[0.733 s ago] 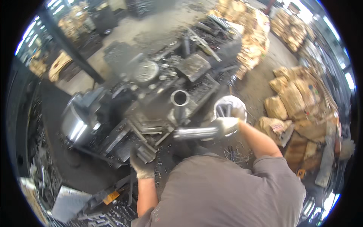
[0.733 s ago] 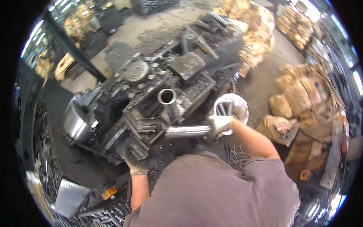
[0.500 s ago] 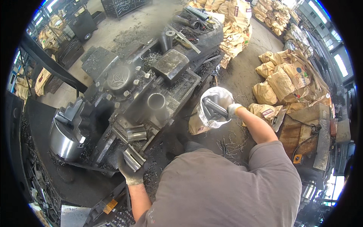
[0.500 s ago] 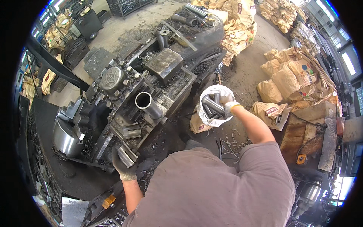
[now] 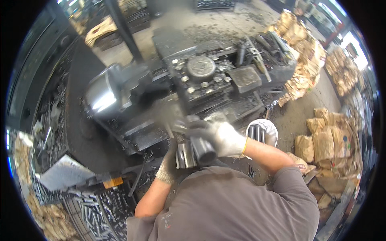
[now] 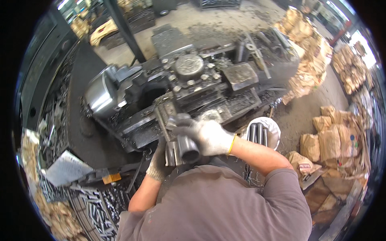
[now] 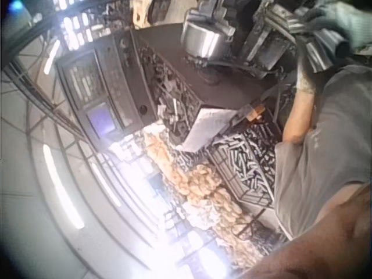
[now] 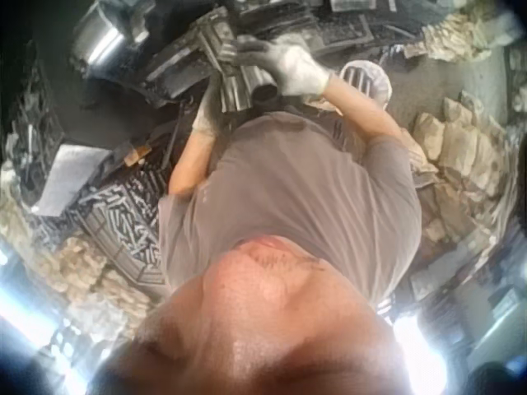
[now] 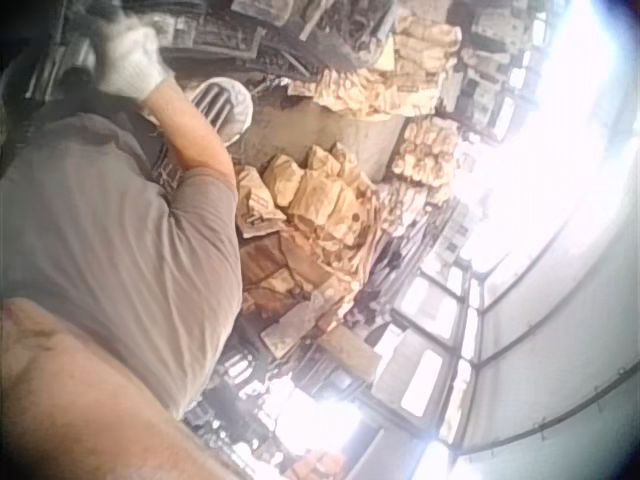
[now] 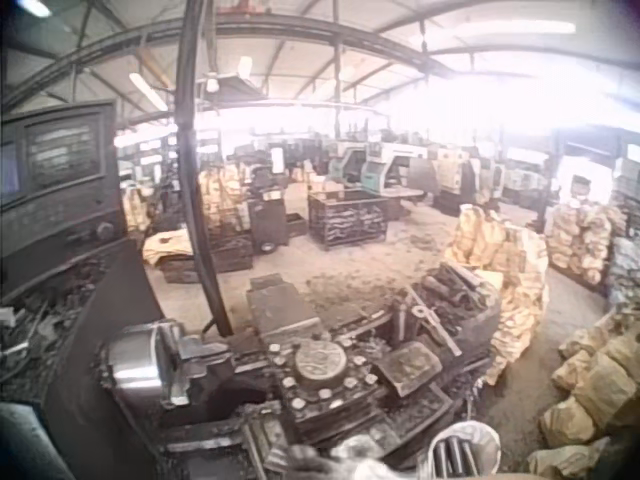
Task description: The person repeatedly loads cylindrical metal tubes into a lathe chuck, secures them, and removes them after machining. The person then places the processed tubes into a nearby wire basket. The cycle of loading, securing, and removing parts is repeated continuously.
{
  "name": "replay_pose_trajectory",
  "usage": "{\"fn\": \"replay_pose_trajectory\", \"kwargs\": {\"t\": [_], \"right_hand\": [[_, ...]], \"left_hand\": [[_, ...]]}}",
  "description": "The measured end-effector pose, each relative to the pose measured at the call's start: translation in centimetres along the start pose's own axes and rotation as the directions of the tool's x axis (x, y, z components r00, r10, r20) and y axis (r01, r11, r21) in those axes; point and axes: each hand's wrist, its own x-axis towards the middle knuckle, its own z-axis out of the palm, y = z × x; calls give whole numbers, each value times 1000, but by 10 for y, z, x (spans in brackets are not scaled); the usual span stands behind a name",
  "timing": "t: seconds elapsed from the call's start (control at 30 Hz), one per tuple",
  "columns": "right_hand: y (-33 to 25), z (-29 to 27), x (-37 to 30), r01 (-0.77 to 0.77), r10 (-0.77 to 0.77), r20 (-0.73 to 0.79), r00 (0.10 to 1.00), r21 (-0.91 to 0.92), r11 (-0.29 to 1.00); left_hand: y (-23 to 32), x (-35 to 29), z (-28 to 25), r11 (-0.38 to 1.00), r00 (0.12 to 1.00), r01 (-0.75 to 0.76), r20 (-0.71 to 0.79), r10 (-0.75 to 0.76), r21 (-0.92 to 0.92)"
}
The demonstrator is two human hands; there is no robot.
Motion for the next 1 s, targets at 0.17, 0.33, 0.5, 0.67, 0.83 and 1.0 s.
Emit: {"fn": "replay_pose_trajectory", "kwargs": {"t": [0.17, 0.33, 0.5, 0.67, 0.83, 1.0], "right_hand": [[51, 126, 29, -189, 314, 116, 942, -590, 785], [59, 102, 67, -342, 343, 45, 938, -25, 939], [1, 45, 116, -584, 493, 317, 810, 358, 729], [5, 50, 156, -449, 375, 250, 893, 420, 788], [-29, -72, 207, 253, -250, -78, 965, 32, 967], [67, -114, 290, 284, -192, 212, 958, -788, 546]], "left_hand": [[44, 39, -87, 906, 892, -401, -165, 420, 138], [81, 30, -104, 818, 821, -556, -58, 569, 150], [91, 56, -89, 683, 679, -729, -81, 730, 36], [107, 56, -30, 585, 580, -809, 246, 777, 61], [110, 146, -78, 808, 999, 41, -26, -33, 588], [85, 182, -72, 254, 590, -441, 65, 805, 861]]}}
